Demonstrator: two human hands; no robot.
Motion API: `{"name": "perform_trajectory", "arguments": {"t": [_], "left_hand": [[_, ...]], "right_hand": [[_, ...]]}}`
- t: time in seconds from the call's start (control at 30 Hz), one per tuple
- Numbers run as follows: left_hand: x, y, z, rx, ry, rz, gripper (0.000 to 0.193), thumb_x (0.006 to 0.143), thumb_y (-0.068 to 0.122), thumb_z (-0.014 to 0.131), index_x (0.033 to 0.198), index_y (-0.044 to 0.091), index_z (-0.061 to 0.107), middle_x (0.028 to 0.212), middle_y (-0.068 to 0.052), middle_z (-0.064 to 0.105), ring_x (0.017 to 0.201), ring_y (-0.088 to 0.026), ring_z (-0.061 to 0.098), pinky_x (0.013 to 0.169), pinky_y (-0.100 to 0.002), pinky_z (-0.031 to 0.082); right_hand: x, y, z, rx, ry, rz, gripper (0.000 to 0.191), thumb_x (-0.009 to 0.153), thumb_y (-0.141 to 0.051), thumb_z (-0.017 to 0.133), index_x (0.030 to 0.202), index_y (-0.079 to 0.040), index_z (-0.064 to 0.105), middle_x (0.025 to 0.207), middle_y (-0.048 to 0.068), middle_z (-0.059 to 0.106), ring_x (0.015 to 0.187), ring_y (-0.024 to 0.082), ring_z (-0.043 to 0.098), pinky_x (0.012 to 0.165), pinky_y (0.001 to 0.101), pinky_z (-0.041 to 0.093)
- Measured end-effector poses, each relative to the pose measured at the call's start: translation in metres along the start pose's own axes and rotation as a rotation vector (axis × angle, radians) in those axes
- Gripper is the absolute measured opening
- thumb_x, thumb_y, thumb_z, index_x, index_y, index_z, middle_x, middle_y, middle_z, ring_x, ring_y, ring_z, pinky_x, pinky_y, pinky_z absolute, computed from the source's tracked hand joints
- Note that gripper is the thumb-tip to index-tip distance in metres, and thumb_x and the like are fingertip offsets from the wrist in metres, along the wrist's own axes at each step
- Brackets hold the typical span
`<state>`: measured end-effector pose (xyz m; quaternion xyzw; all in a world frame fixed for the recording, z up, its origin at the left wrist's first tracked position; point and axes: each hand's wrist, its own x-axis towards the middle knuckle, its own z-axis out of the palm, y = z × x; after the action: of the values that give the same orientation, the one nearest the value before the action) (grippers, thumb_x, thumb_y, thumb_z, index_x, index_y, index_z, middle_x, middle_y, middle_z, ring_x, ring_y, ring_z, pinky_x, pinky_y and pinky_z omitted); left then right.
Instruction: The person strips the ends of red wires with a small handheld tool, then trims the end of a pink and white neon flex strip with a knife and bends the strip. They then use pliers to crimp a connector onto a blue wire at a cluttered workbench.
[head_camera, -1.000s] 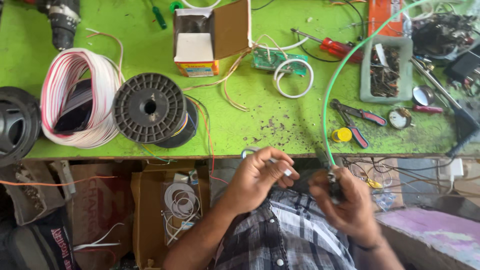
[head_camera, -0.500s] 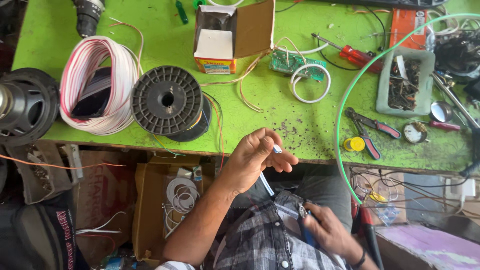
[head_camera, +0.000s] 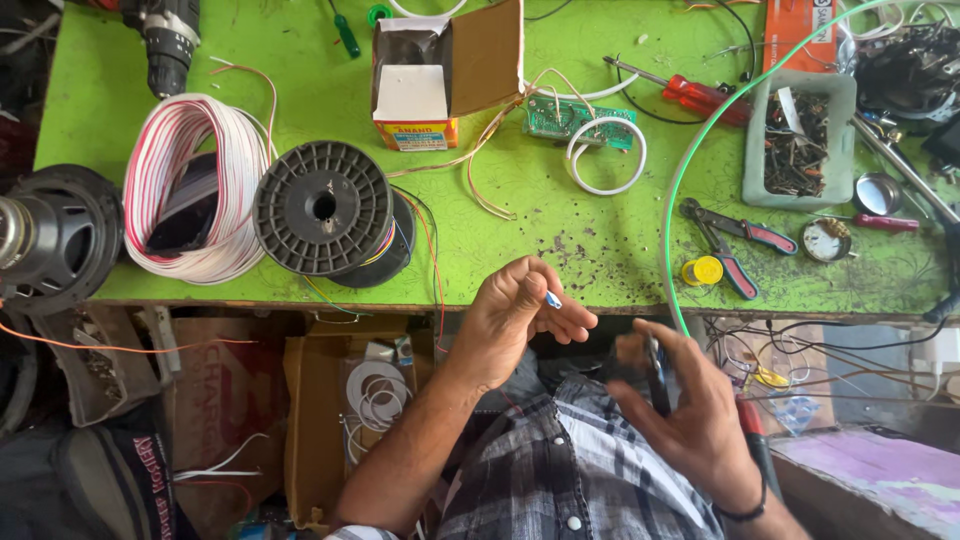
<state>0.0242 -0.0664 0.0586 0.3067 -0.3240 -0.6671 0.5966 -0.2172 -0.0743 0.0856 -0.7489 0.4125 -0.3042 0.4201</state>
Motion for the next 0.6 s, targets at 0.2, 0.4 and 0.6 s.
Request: {"name": "perform_trajectory", "arguments": {"t": [0.2,0.4,0.6], "left_hand": [[-0.008,0.002,0.01,0.184,0.02,0.084,0.037,0.108,0.044,0.056,0.107,0.007,0.057,0.103,-0.016,0.076,0.099,-0.019,0.074,0.082,-0.028,0.059],[-0.013,0.005,0.013,0.264,0.029,0.084,0.031,0.11,0.036,0.057,0.11,0.005,0.057,0.107,-0.012,0.075,0.11,-0.02,0.074,0.085,-0.027,0.059],[-0.014,0.008,0.011,0.295,0.007,0.038,0.029,0.11,0.032,0.056,0.111,0.003,0.056,0.109,-0.014,0.075,0.11,-0.021,0.073,0.087,-0.028,0.06]], "right_hand": [[0.031,-0.031,0.005,-0.368,-0.019,-0.167,0.065,0.076,-0.024,0.08,0.134,-0.004,0.059,0.12,0.018,0.066,0.111,0.036,0.063,0.095,0.0457,0.047],[0.033,-0.038,0.007,-0.366,-0.03,-0.144,0.067,0.075,-0.026,0.08,0.135,-0.004,0.06,0.117,0.017,0.067,0.109,0.037,0.063,0.095,0.0469,0.047],[0.031,-0.039,0.005,-0.367,-0.068,-0.101,0.066,0.075,-0.027,0.079,0.135,-0.005,0.06,0.113,0.015,0.069,0.106,0.037,0.064,0.092,0.0464,0.049]]}}
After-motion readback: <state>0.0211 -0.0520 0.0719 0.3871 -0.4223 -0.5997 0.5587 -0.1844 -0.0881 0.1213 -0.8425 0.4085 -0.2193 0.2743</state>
